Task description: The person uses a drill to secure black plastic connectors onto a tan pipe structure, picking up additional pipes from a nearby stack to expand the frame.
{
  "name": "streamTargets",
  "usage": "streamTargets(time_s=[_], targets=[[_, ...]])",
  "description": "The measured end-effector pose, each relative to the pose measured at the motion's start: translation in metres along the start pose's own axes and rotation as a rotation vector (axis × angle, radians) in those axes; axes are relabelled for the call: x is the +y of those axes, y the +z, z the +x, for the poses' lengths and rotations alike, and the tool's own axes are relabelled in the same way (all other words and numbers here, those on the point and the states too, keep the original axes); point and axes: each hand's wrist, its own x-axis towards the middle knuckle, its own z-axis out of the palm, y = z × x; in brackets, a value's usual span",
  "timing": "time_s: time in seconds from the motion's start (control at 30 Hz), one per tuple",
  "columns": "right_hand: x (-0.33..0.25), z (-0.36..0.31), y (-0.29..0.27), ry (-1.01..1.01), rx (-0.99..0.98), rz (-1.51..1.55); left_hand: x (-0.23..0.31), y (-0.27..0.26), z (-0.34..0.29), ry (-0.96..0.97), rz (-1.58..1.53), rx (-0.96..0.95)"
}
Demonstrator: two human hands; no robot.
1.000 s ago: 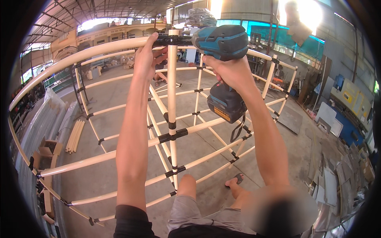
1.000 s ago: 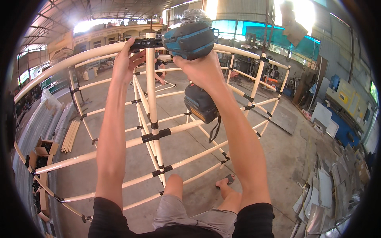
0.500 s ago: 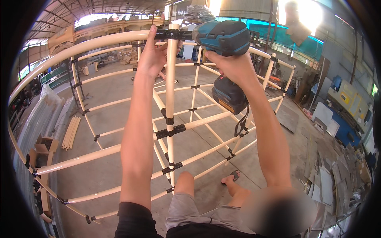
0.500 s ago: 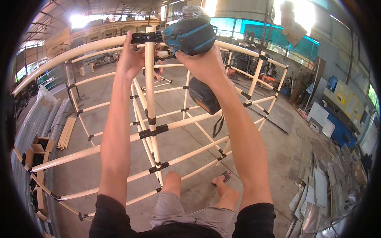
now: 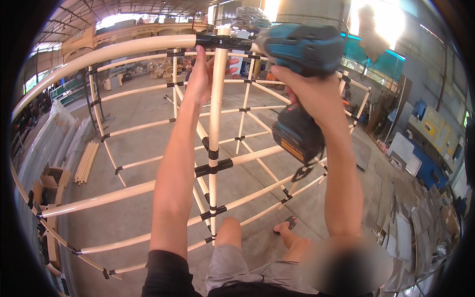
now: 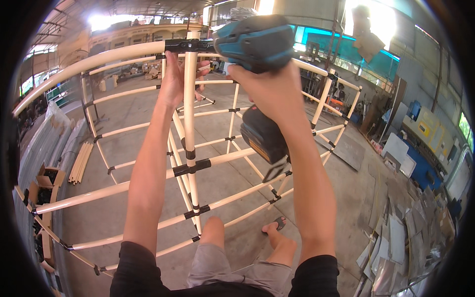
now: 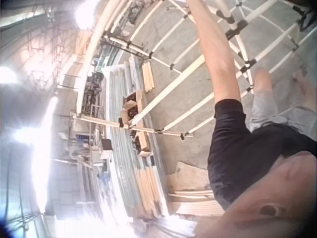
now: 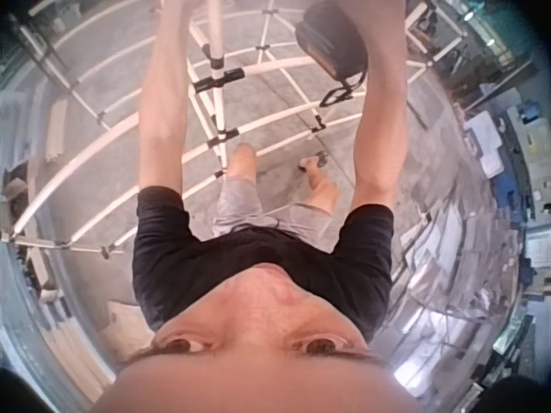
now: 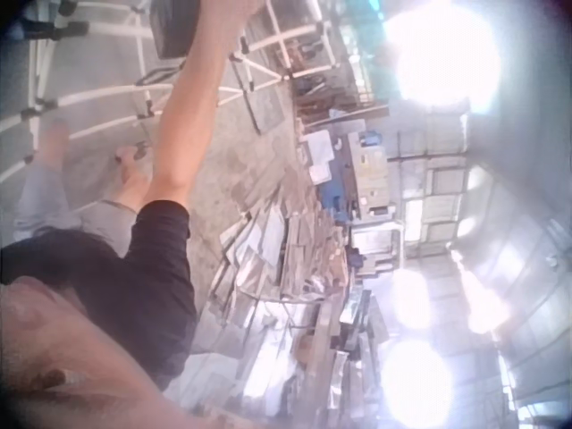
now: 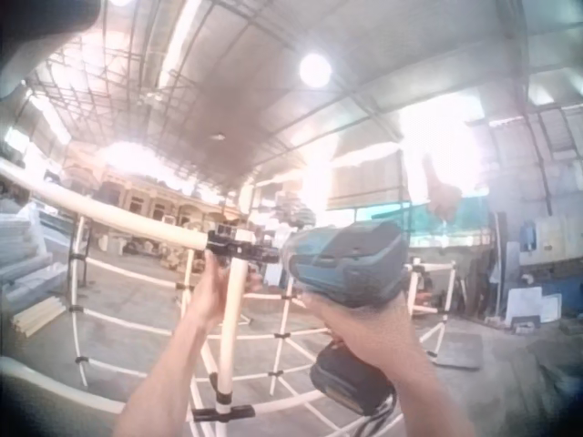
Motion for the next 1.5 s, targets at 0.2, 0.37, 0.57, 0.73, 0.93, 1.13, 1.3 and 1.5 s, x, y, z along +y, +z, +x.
streamTargets(time_s=[0.2,0.37,0.57,0.73,0.93,1.13,1.3,1.5], targets=[[-0.014,-0.005,0.006,-0.008,-0.049,0.080,0.020,-0.006,0.002,-0.001,0.235,0.088],[-0.003,0.007,0.023,-0.018,-0.089,0.054,0.045,0.015,-0.007,0.018,0.198,0.359],[0.011,0.016,0.030,-0.050,-0.093,0.025,0.049,0.023,-0.006,0.067,0.222,0.372],[-0.002,0.018,0.025,-0.017,-0.161,-0.172,0.046,0.008,-0.001,0.124,0.275,0.381],[0.007,0.045,0.002,-0.731,-0.085,-0.496,0.041,0.019,0.001,0.152,0.261,0.410],[0.001,0.030,0.019,-0.357,-0.166,-0.284,0.041,0.017,-0.002,0.144,0.271,0.437],[0.001,0.032,0.017,-0.315,-0.164,-0.303,0.041,0.018,-0.001,0.136,0.272,0.443],[-0.002,0.032,0.016,-0.287,-0.163,-0.343,0.040,0.014,0.001,0.130,0.260,0.422]])
